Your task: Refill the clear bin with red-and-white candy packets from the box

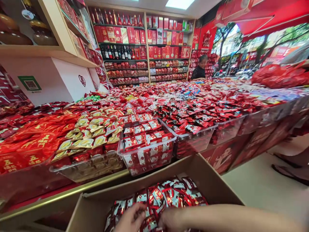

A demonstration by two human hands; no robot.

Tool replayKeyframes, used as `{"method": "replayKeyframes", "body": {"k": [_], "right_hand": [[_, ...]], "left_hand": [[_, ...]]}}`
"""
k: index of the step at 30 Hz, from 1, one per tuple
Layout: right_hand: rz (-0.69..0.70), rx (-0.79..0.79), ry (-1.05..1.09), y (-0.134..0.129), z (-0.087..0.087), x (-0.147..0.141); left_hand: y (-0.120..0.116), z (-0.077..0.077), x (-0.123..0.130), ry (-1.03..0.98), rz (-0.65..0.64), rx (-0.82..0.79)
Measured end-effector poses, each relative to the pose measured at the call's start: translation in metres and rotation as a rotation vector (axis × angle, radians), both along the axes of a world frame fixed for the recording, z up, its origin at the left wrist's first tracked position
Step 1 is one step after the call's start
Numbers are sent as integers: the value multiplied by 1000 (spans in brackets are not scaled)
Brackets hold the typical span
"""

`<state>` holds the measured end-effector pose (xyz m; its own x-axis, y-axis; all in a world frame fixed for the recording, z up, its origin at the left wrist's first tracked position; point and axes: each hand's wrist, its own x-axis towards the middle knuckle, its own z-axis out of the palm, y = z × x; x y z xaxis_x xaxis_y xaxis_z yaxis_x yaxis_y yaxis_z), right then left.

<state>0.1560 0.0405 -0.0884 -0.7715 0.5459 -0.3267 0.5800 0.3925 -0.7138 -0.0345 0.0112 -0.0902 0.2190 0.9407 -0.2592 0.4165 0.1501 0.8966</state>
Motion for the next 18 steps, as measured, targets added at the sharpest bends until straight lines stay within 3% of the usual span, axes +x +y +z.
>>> {"method": "replayKeyframes", "body": {"k": [2, 6, 10, 14, 18], "right_hand": [[-62, -180, -27, 7, 10, -1], [-140, -520, 321, 15, 39, 1], [-200, -484, 444, 12, 56, 3], [-247, -400, 471, 7, 57, 4], [-215, -474, 499, 5, 58, 4]], "left_hand": [[-1, 16, 5, -64, 3, -8], [-5, 41, 18, -224, -5, -49], [-10, 58, 26, -324, 60, -59], [-14, 67, 29, -405, 104, -36], [-18, 68, 30, -458, 176, -37]]}}
